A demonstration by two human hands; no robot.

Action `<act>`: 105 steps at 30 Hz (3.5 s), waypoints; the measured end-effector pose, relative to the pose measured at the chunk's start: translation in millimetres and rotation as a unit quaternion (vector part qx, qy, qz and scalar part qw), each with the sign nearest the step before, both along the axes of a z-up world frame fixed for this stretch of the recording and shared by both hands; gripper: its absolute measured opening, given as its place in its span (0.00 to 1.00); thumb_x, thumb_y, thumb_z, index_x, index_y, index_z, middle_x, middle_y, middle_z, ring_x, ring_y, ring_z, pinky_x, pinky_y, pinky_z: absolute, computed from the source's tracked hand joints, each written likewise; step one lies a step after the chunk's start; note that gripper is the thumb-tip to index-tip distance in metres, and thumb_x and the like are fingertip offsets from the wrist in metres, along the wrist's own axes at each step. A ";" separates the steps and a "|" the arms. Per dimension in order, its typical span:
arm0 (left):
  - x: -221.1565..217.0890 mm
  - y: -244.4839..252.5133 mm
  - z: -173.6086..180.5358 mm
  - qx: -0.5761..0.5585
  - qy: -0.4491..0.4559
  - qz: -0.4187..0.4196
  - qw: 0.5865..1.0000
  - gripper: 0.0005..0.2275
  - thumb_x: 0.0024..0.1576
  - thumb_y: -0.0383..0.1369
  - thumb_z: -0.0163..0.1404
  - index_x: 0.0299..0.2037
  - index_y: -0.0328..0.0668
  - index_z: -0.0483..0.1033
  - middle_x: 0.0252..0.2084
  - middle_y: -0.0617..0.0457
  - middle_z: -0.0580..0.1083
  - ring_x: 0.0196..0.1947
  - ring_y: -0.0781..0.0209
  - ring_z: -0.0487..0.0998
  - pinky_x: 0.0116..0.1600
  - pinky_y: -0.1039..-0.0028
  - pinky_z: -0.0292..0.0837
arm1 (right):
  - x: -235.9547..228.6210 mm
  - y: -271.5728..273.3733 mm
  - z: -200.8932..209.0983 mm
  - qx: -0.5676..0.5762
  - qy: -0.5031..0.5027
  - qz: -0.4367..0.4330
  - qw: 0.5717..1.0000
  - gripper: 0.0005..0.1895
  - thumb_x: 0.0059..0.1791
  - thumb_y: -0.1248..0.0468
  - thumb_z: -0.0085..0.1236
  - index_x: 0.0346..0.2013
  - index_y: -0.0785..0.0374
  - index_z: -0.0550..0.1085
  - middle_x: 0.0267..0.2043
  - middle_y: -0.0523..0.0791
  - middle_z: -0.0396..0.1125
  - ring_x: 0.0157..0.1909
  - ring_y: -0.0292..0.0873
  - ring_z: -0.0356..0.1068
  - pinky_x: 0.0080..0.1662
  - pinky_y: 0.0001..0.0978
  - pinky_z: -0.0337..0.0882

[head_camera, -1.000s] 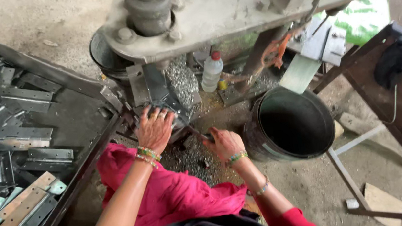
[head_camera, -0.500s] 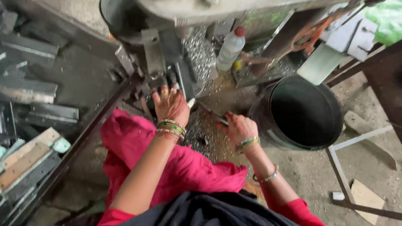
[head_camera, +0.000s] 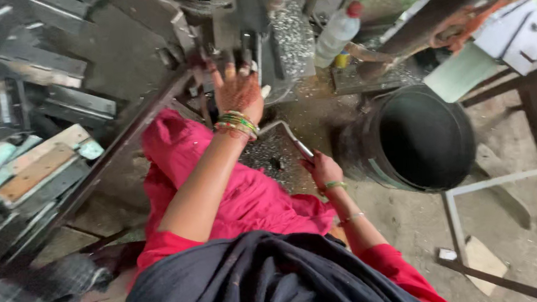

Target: The person repeatedly places small metal pieces onto a grinding machine and operates a lever to process them. They handle the metal pieces one at a time, moving them between the machine and a nearby pile.

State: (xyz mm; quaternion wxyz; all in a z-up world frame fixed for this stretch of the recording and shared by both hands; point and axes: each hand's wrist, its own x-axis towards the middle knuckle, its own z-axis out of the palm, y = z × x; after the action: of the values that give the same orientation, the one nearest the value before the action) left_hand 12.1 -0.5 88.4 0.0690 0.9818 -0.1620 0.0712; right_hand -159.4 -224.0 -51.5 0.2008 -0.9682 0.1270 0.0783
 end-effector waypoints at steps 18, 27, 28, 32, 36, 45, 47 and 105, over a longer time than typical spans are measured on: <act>-3.3 -6.4 19.0 0.116 -0.014 0.008 0.993 0.16 0.64 0.36 0.42 0.52 0.42 0.82 0.59 0.47 0.75 0.70 0.47 0.65 0.73 0.37 0.27 | 18.4 9.3 76.3 -0.093 -0.032 0.055 0.994 0.25 0.50 0.39 0.56 0.42 0.58 0.75 0.31 0.54 0.74 0.35 0.60 0.75 0.35 0.54 0.73; -8.6 -9.7 11.6 0.102 -0.075 0.020 0.992 0.14 0.62 0.36 0.44 0.45 0.44 0.85 0.58 0.46 0.77 0.68 0.50 0.67 0.74 0.39 0.25 | 0.1 31.5 64.0 -0.042 -0.046 0.022 0.998 0.23 0.49 0.41 0.58 0.39 0.58 0.75 0.30 0.53 0.74 0.35 0.60 0.75 0.36 0.54 0.73; -9.0 -13.9 8.6 0.086 -0.055 0.013 0.995 0.14 0.65 0.35 0.43 0.45 0.44 0.85 0.58 0.46 0.77 0.70 0.49 0.66 0.74 0.39 0.26 | 1.1 25.1 66.6 -0.048 -0.047 0.028 0.997 0.23 0.49 0.41 0.58 0.38 0.59 0.74 0.30 0.53 0.74 0.35 0.60 0.75 0.36 0.54 0.73; -7.0 -22.6 12.1 0.163 -0.057 0.011 0.985 0.14 0.62 0.36 0.44 0.46 0.43 0.84 0.58 0.45 0.77 0.68 0.48 0.67 0.73 0.37 0.26 | 8.1 11.5 74.9 -0.071 0.002 0.028 0.997 0.22 0.49 0.42 0.57 0.44 0.56 0.75 0.32 0.53 0.74 0.36 0.60 0.76 0.36 0.54 0.73; -4.7 -16.3 -6.5 0.098 -0.140 0.020 0.985 0.16 0.61 0.37 0.44 0.49 0.43 0.84 0.58 0.48 0.77 0.67 0.49 0.67 0.74 0.38 0.27 | -0.6 18.8 22.0 -0.027 -0.040 0.012 0.999 0.24 0.49 0.41 0.58 0.43 0.57 0.75 0.34 0.53 0.75 0.37 0.60 0.75 0.37 0.54 0.73; 34.9 -33.6 -12.5 0.079 -0.073 0.045 0.993 0.15 0.63 0.36 0.41 0.47 0.43 0.83 0.56 0.49 0.77 0.68 0.50 0.67 0.73 0.39 0.30 | 15.3 9.3 61.6 -0.062 0.074 0.007 0.995 0.25 0.49 0.39 0.55 0.44 0.56 0.75 0.37 0.52 0.76 0.39 0.56 0.78 0.41 0.51 0.75; 38.7 -34.4 -14.7 0.072 -0.119 0.047 0.989 0.16 0.62 0.36 0.41 0.49 0.42 0.83 0.56 0.50 0.78 0.66 0.50 0.68 0.73 0.38 0.31 | 16.7 12.1 28.5 -0.031 0.040 0.003 0.999 0.25 0.48 0.40 0.56 0.44 0.57 0.76 0.36 0.52 0.75 0.38 0.56 0.77 0.39 0.51 0.75; 280.1 368.4 -67.3 0.219 -0.102 0.147 0.959 0.21 0.59 0.40 0.42 0.63 0.64 0.75 0.58 0.63 0.75 0.63 0.55 0.66 0.66 0.39 0.45 | 40.8 69.7 199.4 -0.268 -0.330 -0.011 0.905 0.11 0.51 0.53 0.60 0.31 0.55 0.78 0.30 0.44 0.74 0.35 0.47 0.74 0.40 0.40 0.69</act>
State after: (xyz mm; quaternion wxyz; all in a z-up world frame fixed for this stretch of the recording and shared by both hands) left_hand 292.2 367.9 21.1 -0.1761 0.9733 -0.0335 0.1432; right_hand -118.7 -154.3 147.9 -0.0355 -0.9545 0.0803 -0.2849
